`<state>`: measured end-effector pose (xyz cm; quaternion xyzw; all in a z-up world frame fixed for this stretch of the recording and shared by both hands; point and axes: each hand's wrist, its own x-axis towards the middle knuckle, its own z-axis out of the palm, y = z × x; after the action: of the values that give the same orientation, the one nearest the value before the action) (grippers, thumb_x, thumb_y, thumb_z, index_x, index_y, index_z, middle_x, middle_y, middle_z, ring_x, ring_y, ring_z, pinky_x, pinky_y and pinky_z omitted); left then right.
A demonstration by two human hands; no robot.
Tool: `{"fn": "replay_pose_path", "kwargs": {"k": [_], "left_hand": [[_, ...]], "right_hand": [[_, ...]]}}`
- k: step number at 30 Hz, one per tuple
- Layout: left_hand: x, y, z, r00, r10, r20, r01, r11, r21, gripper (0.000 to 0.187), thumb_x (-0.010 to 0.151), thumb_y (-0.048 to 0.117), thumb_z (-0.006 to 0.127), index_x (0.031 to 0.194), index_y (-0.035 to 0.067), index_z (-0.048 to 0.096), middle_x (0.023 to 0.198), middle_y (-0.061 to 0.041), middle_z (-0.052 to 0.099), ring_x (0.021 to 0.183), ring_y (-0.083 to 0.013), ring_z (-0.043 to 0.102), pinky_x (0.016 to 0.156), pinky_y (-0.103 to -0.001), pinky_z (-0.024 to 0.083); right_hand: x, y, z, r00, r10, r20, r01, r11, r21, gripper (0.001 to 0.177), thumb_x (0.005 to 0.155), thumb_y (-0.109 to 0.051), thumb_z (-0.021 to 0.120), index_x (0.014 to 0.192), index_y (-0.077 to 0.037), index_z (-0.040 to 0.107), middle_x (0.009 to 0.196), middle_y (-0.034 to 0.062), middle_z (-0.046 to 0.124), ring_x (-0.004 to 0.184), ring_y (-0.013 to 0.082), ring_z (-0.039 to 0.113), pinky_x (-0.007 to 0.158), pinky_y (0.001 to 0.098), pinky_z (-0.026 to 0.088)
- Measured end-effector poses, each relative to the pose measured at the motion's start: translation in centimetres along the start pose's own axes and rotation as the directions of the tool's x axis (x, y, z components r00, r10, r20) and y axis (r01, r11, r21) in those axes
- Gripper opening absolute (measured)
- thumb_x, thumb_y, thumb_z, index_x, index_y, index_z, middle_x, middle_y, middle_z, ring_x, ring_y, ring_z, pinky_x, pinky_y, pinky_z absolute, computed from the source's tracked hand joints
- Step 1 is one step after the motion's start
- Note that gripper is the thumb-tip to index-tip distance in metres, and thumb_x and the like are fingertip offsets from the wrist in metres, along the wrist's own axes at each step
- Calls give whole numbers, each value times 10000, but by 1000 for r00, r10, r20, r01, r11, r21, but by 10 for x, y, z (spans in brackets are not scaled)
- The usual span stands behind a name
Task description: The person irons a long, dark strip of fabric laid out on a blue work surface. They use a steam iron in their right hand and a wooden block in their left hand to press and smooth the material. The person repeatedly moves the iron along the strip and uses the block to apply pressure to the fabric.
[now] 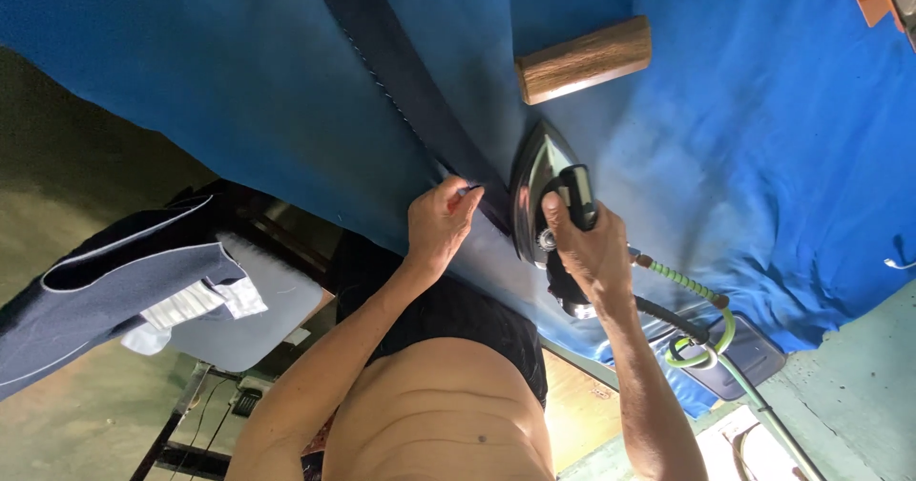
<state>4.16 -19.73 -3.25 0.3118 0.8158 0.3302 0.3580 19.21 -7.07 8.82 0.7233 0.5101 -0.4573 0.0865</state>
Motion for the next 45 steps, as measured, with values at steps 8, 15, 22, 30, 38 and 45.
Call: {"fn": "replay_pose_path", "kwargs": {"k": [8,15,22,30,38,45], "left_hand": [[-7,29,-12,916,-346,202,371,923,-106,430,873,564,690,922,138,712,614,-75,631,622,-262,678,632,-372,528],[-13,-4,21,925,-295,238,318,946,-61,351,889,438,736,729,132,674,504,-62,573,544,-253,643,579,-355,504],[-16,9,10,949,-260,178,291,939,-182,129,918,268,731,883,144,719,471,-16,504,494,-184,590,542,-319,503],[-6,11,-6,993,-87,78,80,993,87,281,930,304,721,1099,167,542,620,-9,636,630,-287,701,628,-432,557],[19,19,-25,955,-253,155,261,965,-27,494,899,626,650,798,143,667,508,-26,568,536,-243,658,601,-344,528],[27,2,-17,948,-270,166,301,933,-198,293,927,397,708,843,117,735,497,-30,556,497,-177,599,529,-303,502]], "right_hand": [[-12,-9,7,1000,9,9,-7,986,-166,743,789,-852,627,794,-109,618,681,120,644,668,308,698,632,446,532],[-4,-10,2,1000,31,-4,-32,998,-49,687,845,-756,666,784,-76,582,586,125,608,480,207,670,409,307,566],[-3,-3,1,999,27,26,-27,1000,6,683,871,-732,656,809,-58,574,579,107,588,477,184,653,420,274,580],[-6,-8,12,998,-20,52,27,988,-150,723,815,-802,636,825,-79,628,627,128,614,574,267,690,461,423,559],[-14,-23,15,994,-71,81,86,976,-202,747,789,-818,661,831,-73,627,667,153,635,643,309,692,561,438,550],[-21,-35,14,998,-6,67,5,1000,15,616,902,-673,679,753,-84,572,536,95,584,476,199,638,475,303,567]]}}
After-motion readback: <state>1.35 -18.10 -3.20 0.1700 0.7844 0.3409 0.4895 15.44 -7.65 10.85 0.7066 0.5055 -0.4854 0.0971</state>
